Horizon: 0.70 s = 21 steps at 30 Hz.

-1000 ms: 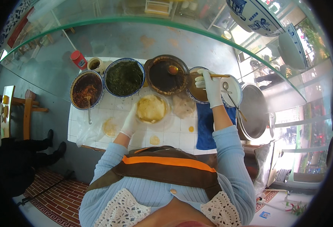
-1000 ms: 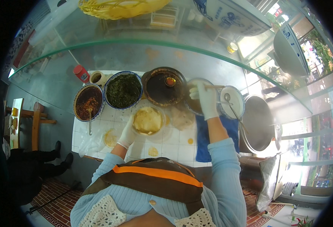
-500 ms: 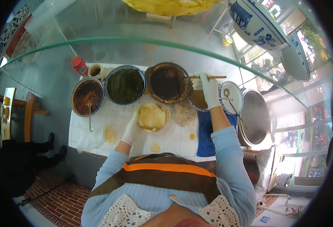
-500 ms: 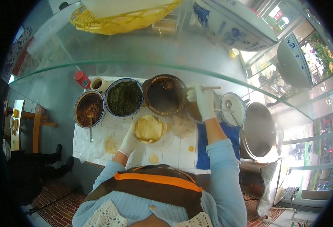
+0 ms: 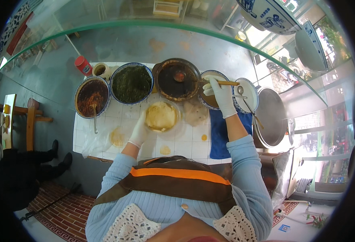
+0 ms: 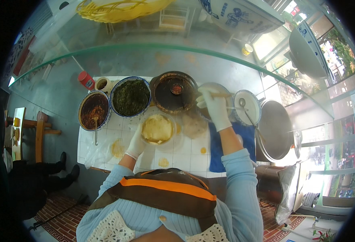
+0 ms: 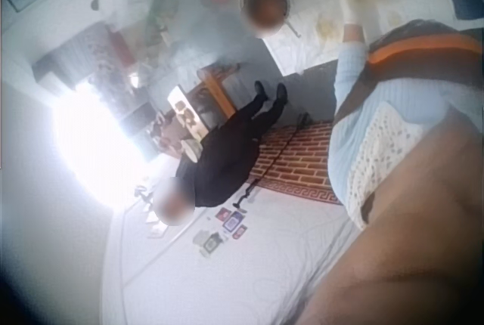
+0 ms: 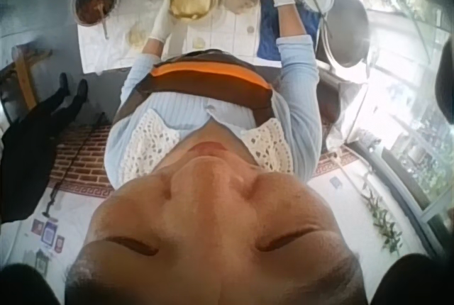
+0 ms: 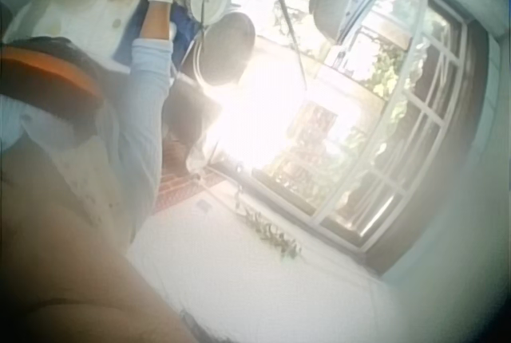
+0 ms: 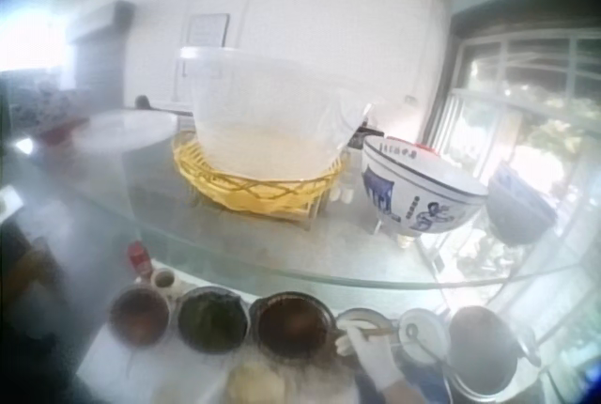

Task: The person assembles a food item by scooping a white base into a bowl, then adding sauces and green garnish. They wrap the bowl in a plastic bag, retrieve a flatbread, cut it into pieces, and place the pieces into a plastic bag. The person then adds sauce to the flatbread pieces and places them into the bag.

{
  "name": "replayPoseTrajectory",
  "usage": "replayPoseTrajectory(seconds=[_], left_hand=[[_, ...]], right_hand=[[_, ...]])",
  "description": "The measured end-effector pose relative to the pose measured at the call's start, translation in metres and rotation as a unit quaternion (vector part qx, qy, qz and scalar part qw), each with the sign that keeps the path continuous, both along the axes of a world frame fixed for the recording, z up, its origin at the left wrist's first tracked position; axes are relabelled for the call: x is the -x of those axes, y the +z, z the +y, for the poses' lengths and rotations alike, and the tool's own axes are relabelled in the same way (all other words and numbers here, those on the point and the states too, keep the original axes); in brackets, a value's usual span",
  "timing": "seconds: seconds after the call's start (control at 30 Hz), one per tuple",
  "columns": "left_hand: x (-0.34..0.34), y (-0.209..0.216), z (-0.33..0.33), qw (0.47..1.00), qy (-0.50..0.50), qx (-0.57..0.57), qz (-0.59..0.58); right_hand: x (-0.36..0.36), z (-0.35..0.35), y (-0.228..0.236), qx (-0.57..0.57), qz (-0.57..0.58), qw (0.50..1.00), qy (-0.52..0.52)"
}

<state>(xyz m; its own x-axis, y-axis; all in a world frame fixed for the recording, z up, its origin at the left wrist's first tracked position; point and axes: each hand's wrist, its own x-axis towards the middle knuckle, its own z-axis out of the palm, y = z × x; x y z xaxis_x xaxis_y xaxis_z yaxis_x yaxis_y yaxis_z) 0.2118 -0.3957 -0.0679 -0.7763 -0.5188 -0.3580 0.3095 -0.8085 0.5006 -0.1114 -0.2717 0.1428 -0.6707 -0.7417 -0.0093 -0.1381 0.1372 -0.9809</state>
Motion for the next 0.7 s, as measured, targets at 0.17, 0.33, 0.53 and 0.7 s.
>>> replayPoseTrajectory(seconds=[0.17,0.33,0.53,0.7], left_hand=[[0.002,0.010,0.002,1.000,0.003,-0.026,-0.008],[0.004,0.023,0.003,0.999,0.009,-0.048,-0.010],[0.006,0.033,0.005,0.998,0.013,-0.052,-0.017],[0.004,0.033,0.004,0.999,0.003,-0.038,-0.005]], right_hand=[[-0.006,0.011,0.011,-0.006,-0.096,0.995,-0.038],[-0.010,0.019,0.014,-0.011,-0.117,0.992,-0.046],[-0.020,0.028,0.014,-0.008,-0.067,0.998,-0.013],[-0.033,0.042,0.027,-0.018,-0.021,0.999,0.015]])
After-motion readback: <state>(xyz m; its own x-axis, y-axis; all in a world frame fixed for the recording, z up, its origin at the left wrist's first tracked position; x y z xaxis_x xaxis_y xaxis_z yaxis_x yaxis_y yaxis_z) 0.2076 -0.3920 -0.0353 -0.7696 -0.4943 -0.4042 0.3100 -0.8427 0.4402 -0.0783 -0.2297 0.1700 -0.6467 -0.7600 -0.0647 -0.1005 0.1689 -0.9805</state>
